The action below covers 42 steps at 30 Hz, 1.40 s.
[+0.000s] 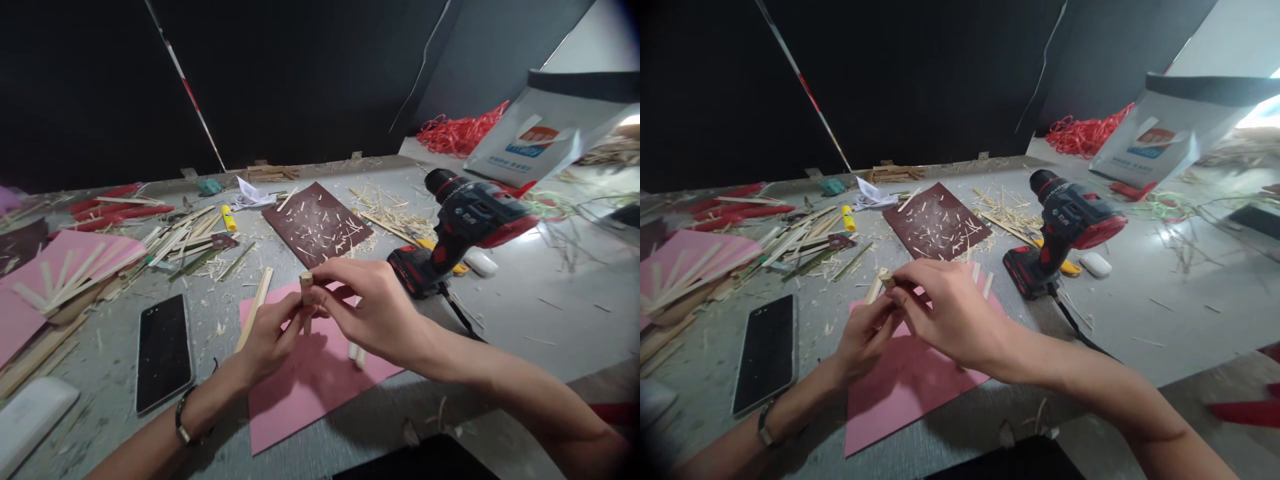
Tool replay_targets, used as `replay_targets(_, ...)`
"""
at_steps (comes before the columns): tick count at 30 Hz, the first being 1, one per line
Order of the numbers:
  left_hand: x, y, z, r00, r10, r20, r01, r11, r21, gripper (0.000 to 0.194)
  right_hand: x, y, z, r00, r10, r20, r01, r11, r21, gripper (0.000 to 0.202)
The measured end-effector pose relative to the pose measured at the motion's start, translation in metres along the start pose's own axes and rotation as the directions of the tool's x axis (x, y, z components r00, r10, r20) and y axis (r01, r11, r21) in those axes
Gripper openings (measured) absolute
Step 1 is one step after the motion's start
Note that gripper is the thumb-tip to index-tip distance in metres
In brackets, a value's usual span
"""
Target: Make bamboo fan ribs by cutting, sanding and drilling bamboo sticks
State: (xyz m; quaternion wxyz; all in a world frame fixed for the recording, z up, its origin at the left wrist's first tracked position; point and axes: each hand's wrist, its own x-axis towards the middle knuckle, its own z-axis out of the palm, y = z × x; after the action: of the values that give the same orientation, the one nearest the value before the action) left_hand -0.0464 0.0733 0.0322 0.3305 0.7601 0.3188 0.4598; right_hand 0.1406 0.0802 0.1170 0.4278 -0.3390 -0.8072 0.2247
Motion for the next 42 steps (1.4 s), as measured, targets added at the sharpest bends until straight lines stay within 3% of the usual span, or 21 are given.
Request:
replay_targets(22, 0.003, -0.003, -0.002, 0.998, -0.04, 0.04, 0.044, 0.995, -0.089, 0.015, 0.002, 0.004, -0.004, 0.997, -0.05, 0.054, 0.05, 0.999, 0.013, 0.012)
replay_targets(29, 0.003, 0.02, -0.003, 0.984, -0.147, 0.101, 0.165, 0.965, -0.206, 0.023, 0.004, -0.001, -0.009, 0.997, -0.059, 0.047, 0.054, 0.993, 0.108, 0.02)
replay_targets(35, -0.011, 0.038, 0.008, 0.949, -0.308, 0.058, 0.312, 0.907, -0.282, 0.025, 0.003, -0.006, -0.009, 0.994, 0.083, 0.076, -0.101, 0.955, 0.277, 0.023)
replay_targets(39, -0.014, 0.039, 0.01, 0.918, -0.393, 0.058, 0.393, 0.877, -0.277, 0.032, -0.003, 0.002, -0.001, 0.981, 0.173, 0.088, -0.193, 0.906, 0.376, 0.022)
replay_targets(42, -0.012, 0.038, 0.009, 0.894, -0.441, 0.077, 0.445, 0.859, -0.252, 0.034, -0.016, 0.006, -0.008, 0.953, 0.283, 0.105, -0.301, 0.876, 0.377, 0.02)
